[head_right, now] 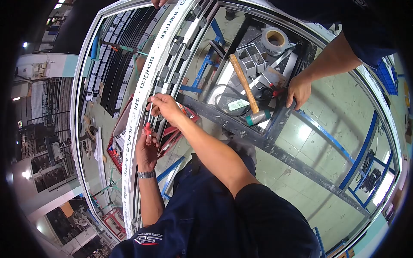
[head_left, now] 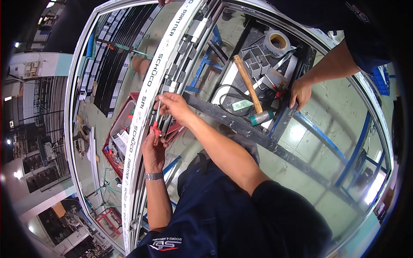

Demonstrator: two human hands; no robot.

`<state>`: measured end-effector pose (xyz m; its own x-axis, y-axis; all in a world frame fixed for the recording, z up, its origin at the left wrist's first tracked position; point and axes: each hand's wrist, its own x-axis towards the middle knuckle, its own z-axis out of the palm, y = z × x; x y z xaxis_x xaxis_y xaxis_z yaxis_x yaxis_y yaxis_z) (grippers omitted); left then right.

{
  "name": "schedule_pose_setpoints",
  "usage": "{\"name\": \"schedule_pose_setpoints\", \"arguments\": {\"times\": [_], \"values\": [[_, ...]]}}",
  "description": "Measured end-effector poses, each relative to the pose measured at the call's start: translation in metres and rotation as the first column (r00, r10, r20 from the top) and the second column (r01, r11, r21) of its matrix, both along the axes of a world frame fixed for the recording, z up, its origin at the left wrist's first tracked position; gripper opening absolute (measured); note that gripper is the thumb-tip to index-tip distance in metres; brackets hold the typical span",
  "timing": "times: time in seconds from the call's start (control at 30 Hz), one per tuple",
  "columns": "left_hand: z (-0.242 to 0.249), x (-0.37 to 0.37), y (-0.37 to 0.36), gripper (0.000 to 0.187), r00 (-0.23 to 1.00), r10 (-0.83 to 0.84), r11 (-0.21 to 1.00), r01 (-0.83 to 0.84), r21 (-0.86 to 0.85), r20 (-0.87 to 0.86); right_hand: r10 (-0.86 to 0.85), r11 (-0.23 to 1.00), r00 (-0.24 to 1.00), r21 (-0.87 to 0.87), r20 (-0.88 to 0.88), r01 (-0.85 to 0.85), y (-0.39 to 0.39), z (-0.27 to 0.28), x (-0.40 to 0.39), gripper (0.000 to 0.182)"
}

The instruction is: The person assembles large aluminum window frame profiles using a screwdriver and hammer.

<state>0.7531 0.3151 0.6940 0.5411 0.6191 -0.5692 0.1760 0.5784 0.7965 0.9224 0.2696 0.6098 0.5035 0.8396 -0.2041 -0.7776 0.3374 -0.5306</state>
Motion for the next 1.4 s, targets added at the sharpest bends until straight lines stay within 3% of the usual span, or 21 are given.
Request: {"name": "schedule_pose_setpoints", "arguments": {"times": [0.13, 0.33, 0.43, 0.83, 1.23, 1.4], "values": [[-0.008, -0.005, 0.006, 0.034, 0.998, -0.057, 0.997, 0.059, 0.057, -0.029, -0.005, 1.000, 1.000, -0.001, 0.006, 0.005, 0.001, 0.000, 0.000, 0.028], [0.017, 0.007, -0.008, 0.029, 1.000, -0.013, 0.997, 0.012, -0.082, -0.017, -0.013, 1.000, 1.000, 0.012, -0.009, 0.013, 0.001, 0.001, -0.002, 0.027], [0.010, 0.005, -0.002, 0.035, 0.994, -0.083, 0.994, 0.078, -0.082, -0.070, -0.014, 1.000, 1.000, 0.003, -0.006, 0.014, 0.002, 0.001, -0.002, 0.027], [0.002, 0.006, 0.002, 0.036, 0.998, -0.023, 1.000, 0.024, -0.007, 0.062, -0.011, 1.000, 1.000, 0.012, -0.009, 0.011, 0.004, -0.002, -0.002, 0.027], [-0.005, 0.007, -0.003, 0.045, 1.000, -0.008, 0.986, 0.011, 0.165, -0.018, 0.021, 1.000, 1.000, 0.017, 0.006, -0.021, 0.003, -0.005, 0.001, 0.029], [-0.008, 0.004, 0.002, 0.042, 1.000, -0.028, 0.993, 0.029, 0.114, -0.003, 0.017, 1.000, 1.000, 0.019, -0.001, -0.017, 0.002, -0.003, 0.001, 0.029]]}}
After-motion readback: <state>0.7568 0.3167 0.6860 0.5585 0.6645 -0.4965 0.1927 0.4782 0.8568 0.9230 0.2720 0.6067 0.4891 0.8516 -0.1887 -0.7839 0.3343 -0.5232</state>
